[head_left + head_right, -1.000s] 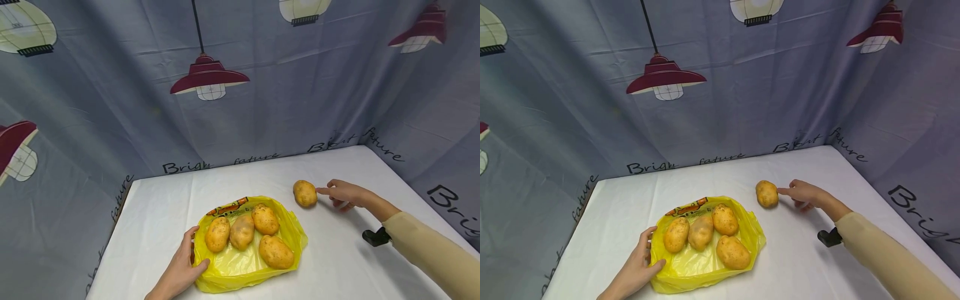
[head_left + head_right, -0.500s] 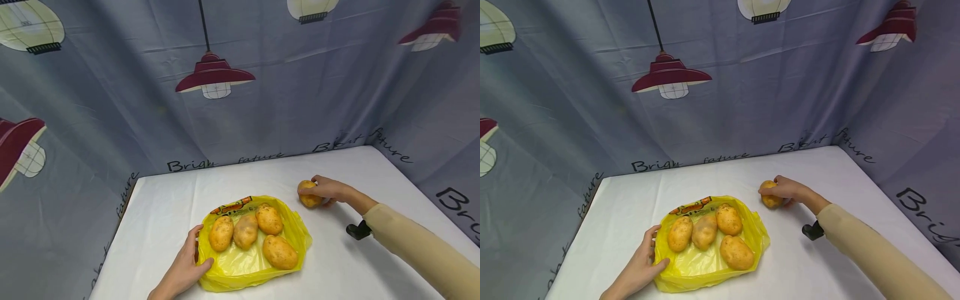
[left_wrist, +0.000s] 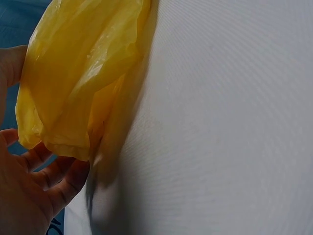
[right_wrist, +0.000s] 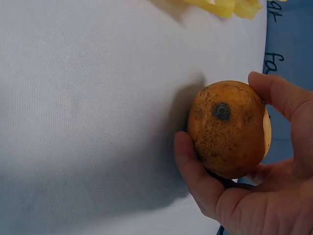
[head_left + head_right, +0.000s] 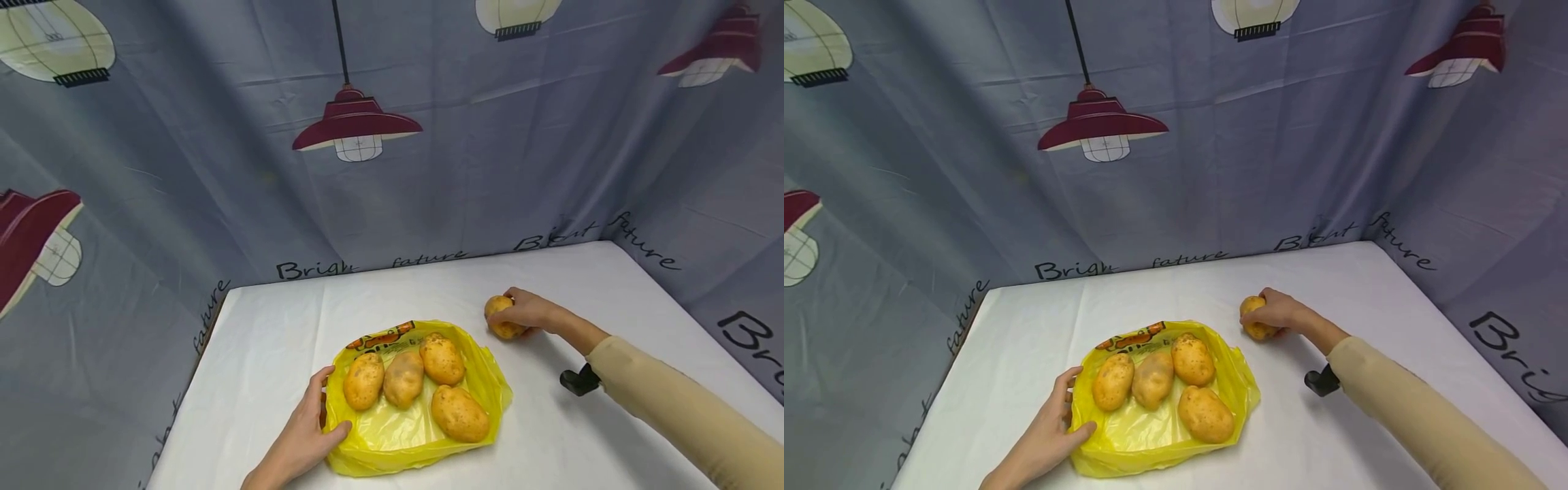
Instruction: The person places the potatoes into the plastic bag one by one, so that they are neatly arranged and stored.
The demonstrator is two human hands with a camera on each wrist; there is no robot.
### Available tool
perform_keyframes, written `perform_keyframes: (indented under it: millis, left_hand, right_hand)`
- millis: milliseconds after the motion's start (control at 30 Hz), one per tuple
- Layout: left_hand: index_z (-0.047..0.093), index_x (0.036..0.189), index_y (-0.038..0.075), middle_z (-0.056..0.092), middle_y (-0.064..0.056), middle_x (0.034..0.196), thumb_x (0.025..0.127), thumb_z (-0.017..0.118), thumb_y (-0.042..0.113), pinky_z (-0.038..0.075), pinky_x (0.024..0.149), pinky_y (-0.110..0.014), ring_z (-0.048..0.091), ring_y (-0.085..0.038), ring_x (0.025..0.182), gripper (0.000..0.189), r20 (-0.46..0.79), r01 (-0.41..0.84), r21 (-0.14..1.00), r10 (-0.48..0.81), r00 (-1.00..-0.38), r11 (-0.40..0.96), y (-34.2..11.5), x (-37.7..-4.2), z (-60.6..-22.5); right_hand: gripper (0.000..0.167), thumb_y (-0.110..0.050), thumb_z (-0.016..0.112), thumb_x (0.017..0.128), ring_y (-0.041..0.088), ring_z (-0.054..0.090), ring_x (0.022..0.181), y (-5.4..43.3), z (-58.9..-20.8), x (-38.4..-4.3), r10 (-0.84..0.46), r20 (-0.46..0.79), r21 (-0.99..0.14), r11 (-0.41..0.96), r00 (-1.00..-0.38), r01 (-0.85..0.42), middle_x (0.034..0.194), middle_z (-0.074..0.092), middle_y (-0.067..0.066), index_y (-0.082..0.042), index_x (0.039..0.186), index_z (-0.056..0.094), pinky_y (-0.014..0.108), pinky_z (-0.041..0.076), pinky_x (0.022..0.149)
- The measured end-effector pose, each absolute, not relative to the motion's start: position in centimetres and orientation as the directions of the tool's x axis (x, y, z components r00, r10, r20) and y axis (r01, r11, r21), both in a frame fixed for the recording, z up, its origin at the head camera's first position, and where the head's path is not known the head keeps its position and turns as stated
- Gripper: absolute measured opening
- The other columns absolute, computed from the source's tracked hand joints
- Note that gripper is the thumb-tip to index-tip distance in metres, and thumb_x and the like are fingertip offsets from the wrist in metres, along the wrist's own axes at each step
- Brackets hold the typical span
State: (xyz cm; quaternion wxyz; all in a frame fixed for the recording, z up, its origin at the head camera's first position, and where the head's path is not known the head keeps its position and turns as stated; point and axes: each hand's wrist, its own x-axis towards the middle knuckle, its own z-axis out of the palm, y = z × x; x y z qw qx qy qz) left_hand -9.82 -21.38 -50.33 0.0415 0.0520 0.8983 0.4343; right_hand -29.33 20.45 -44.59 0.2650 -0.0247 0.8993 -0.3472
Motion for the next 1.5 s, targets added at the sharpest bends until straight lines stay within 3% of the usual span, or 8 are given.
perform_keyframes:
  millis: [267,767,1067,1500]
  left_hand:
    - [0.023,0.154,0.022,0.048,-0.006,0.138,0.085,0.077,0.027,0.046,0.090,-0.037,0.054,-0.016,0.106,0.087,-0.032,0.056,0.781,0.129,-0.991,0.622,-21.6,-9.8,-50.3]
    - [0.023,0.154,0.021,0.044,-0.009,0.146,0.085,0.077,0.026,0.043,0.099,-0.046,0.052,-0.017,0.113,0.088,-0.044,0.041,0.789,0.124,-0.991,0.612,-21.7,-9.6,-50.4]
    - [0.024,0.154,0.022,0.047,-0.007,0.141,0.084,0.077,0.025,0.045,0.094,-0.039,0.052,-0.016,0.109,0.088,-0.025,0.059,0.784,0.125,-0.992,0.618,-21.6,-9.6,-50.3]
    - [0.022,0.154,0.021,0.048,-0.006,0.138,0.085,0.078,0.027,0.044,0.095,-0.044,0.053,-0.016,0.106,0.089,-0.046,0.040,0.793,0.125,-0.991,0.608,-21.4,-9.6,-50.5]
  right_hand:
    - [0.079,-0.038,0.073,0.089,0.030,0.058,0.096,20.7,-43.3,-28.8,-0.257,-0.440,-0.659,0.743,-0.860,0.116,0.121,0.050,0.024,0.006,0.141,0.033,0.043,0.057,0.075]
    - [0.075,-0.036,0.076,0.088,0.028,0.059,0.097,17.6,-40.2,-26.0,-0.380,-0.436,-0.756,0.646,-0.816,0.103,0.121,0.053,0.020,0.000,0.142,0.038,0.041,0.057,0.075]
    - [0.075,-0.034,0.078,0.087,0.026,0.060,0.096,16.4,-38.7,-24.8,-0.431,-0.381,-0.764,0.645,-0.818,0.016,0.121,0.056,0.017,-0.002,0.143,0.039,0.041,0.057,0.075]
    - [0.068,-0.029,0.082,0.084,0.023,0.062,0.097,13.1,-37.3,-22.1,-0.541,-0.391,-0.785,0.618,-0.745,-0.037,0.116,0.060,0.011,-0.008,0.138,0.046,0.038,0.057,0.075]
